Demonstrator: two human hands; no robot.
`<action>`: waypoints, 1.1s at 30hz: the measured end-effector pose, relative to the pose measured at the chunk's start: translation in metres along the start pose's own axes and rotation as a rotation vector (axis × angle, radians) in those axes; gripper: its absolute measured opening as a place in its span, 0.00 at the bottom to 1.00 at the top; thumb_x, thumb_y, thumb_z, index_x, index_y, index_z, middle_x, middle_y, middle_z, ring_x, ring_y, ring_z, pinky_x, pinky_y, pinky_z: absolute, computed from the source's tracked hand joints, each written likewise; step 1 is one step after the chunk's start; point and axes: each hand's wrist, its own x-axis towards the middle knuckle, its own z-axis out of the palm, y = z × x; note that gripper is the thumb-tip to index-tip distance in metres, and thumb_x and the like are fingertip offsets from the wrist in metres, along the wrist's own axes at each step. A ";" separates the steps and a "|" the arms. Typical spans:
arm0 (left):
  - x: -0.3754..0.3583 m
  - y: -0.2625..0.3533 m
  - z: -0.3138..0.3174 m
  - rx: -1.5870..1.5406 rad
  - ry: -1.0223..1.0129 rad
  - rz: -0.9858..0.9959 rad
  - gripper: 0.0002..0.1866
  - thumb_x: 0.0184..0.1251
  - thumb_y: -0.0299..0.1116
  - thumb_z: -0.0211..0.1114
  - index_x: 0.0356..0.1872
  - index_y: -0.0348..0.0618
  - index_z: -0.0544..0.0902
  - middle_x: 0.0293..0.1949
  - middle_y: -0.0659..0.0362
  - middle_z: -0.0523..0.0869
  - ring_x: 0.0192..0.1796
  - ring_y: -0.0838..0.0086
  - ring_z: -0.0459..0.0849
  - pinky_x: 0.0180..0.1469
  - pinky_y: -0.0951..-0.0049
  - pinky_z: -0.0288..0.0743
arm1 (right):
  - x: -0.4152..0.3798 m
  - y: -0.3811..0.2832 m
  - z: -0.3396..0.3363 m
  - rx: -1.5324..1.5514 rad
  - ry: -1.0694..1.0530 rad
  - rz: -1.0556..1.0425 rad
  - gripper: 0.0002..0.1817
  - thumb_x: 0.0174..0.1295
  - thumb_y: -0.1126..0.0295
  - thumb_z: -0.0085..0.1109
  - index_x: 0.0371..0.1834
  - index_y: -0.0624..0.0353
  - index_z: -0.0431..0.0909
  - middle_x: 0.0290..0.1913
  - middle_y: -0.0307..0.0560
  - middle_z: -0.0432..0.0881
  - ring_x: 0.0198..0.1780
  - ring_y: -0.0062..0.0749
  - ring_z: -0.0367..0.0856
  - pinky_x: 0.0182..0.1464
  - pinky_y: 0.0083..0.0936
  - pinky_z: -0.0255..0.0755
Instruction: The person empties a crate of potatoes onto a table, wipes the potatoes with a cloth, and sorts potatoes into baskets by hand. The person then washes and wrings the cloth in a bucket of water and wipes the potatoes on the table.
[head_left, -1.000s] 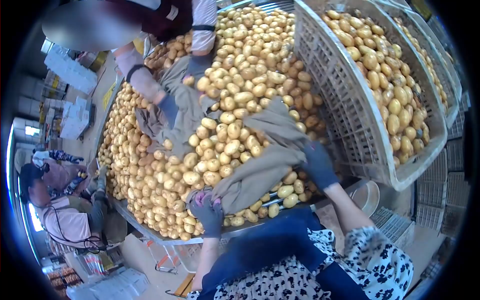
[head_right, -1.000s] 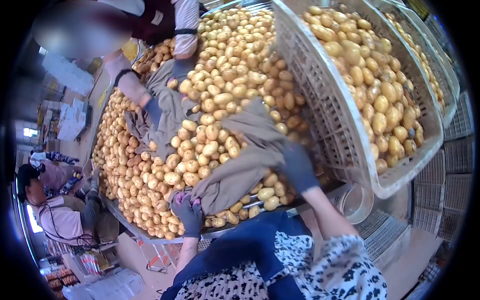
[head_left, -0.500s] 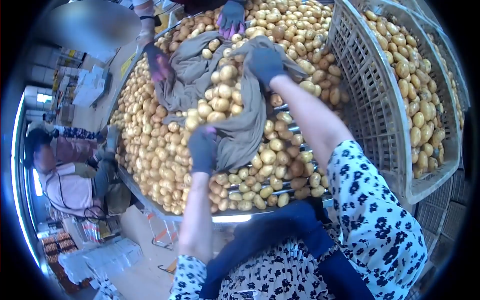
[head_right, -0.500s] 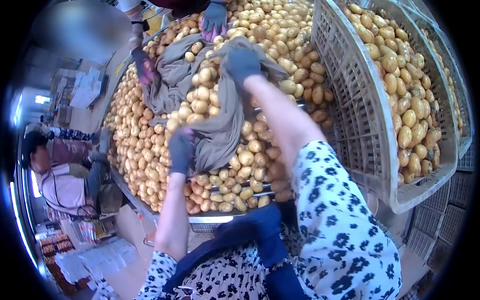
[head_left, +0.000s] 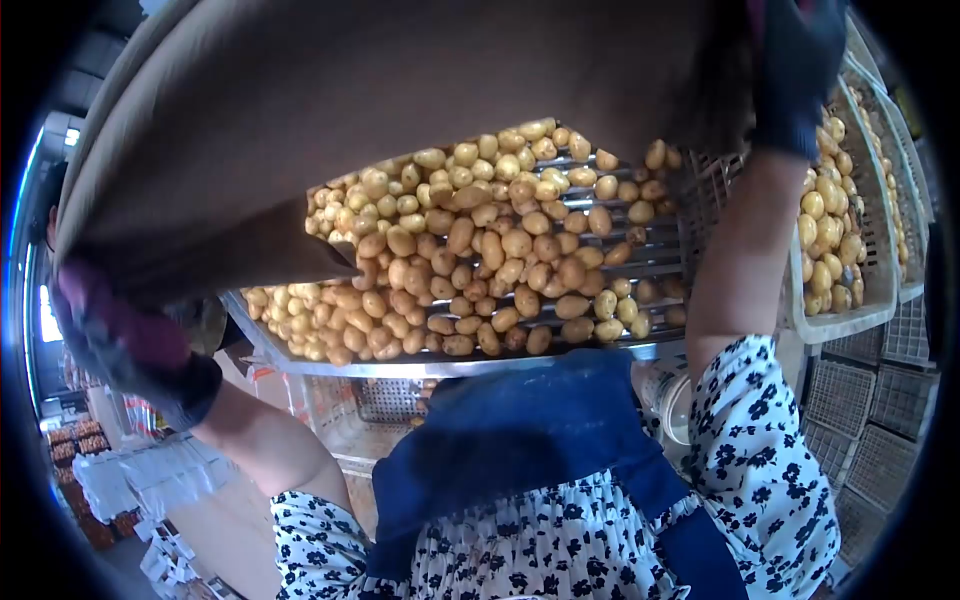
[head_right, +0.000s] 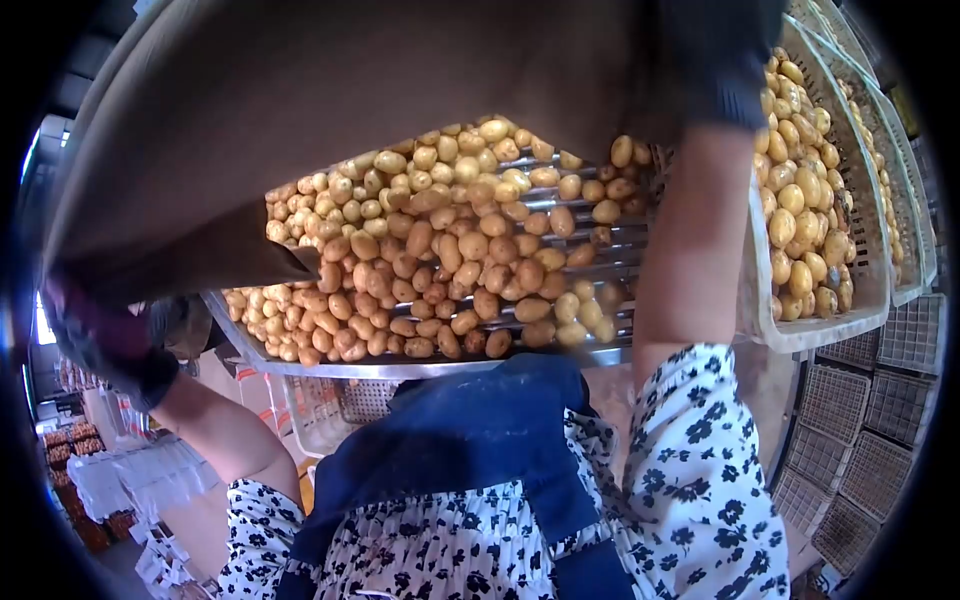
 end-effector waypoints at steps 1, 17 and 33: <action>-0.014 0.014 -0.011 0.043 -0.004 -0.093 0.24 0.73 0.36 0.38 0.65 0.37 0.59 0.59 0.45 0.70 0.55 0.62 0.75 0.58 0.63 0.70 | 0.003 0.041 -0.061 -0.314 -0.439 -0.235 0.21 0.61 0.53 0.51 0.46 0.60 0.74 0.37 0.44 0.80 0.39 0.32 0.79 0.42 0.26 0.70; -0.214 0.122 0.148 -0.317 -0.830 0.017 0.17 0.63 0.48 0.55 0.30 0.42 0.77 0.31 0.50 0.80 0.37 0.55 0.78 0.41 0.58 0.68 | -0.264 0.177 -0.077 -0.571 -1.142 0.119 0.16 0.62 0.57 0.45 0.46 0.56 0.69 0.42 0.55 0.75 0.47 0.52 0.74 0.47 0.42 0.67; -0.069 0.078 0.007 -0.333 -0.369 0.402 0.16 0.44 0.48 0.72 0.27 0.51 0.78 0.24 0.61 0.75 0.29 0.66 0.76 0.27 0.69 0.70 | -0.342 0.021 -0.032 -0.437 -1.539 -0.242 0.27 0.54 0.65 0.54 0.60 0.52 0.67 0.44 0.47 0.79 0.43 0.43 0.80 0.60 0.45 0.62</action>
